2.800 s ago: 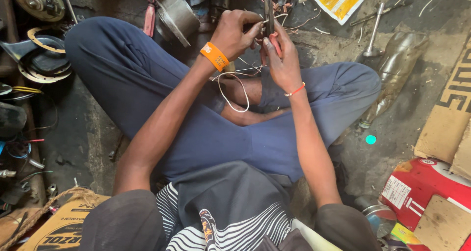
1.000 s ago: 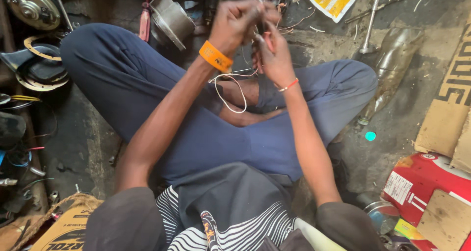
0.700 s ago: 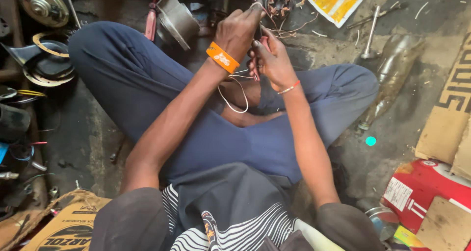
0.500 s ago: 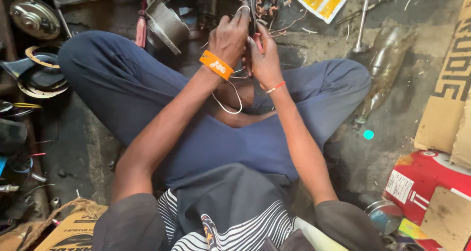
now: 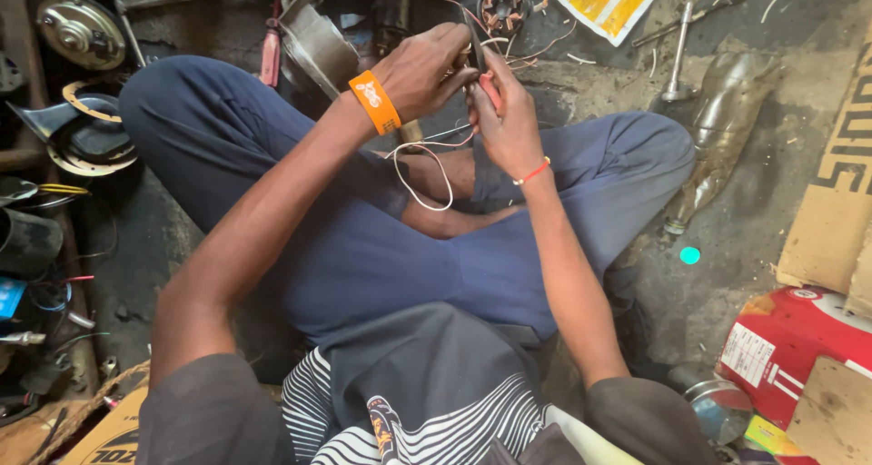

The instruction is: The person sits cross-legged on the floor and uses pliers to strip insulation from white and copper wires. They repeatedly twist and cut the wires while handling a small motor component nearby.

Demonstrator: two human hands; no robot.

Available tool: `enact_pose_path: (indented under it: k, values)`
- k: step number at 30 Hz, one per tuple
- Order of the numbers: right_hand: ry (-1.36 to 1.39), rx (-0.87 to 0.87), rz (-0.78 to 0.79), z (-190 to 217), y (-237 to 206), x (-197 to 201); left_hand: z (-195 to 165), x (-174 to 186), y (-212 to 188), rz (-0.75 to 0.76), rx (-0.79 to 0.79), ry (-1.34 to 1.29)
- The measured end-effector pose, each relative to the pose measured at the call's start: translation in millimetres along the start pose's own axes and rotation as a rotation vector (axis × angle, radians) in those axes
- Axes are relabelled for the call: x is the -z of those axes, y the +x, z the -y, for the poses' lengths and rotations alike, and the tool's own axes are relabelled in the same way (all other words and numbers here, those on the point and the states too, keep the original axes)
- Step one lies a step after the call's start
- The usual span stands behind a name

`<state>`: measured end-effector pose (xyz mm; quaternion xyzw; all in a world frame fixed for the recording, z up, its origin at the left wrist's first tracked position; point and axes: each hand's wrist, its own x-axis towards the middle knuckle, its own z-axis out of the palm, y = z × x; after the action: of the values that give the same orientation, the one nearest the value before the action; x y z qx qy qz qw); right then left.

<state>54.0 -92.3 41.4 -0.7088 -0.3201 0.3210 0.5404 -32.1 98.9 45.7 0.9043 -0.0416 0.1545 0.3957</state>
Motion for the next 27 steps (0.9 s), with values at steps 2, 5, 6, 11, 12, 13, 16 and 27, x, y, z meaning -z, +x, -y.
enact_pose_path:
  k: [2,5,6,11,12,13,16,27]
  values:
    - [0.010,-0.013,0.023,4,-1,1,3,-1,0,0.007,-0.007,-0.003]
    - [-0.072,-0.034,0.019,6,0,1,9,-7,-1,0.002,-0.038,0.006]
    - [-0.078,-0.021,0.017,6,-1,1,11,-9,-2,-0.001,-0.048,0.009]
    - [-0.073,-0.042,0.015,-1,-4,6,20,-17,-4,-0.015,-0.051,0.005]
    - [-0.077,-0.039,0.016,-3,-5,7,22,-19,-4,-0.015,-0.047,0.009]
    - [-0.079,-0.031,0.016,-4,-5,8,23,-20,-4,-0.013,-0.045,0.017]
    - [-0.168,0.029,0.009,-5,-4,7,23,-25,-5,-0.038,-0.042,0.006]
    - [0.190,-0.161,-0.025,-2,6,2,14,-31,6,-0.278,0.131,0.150]
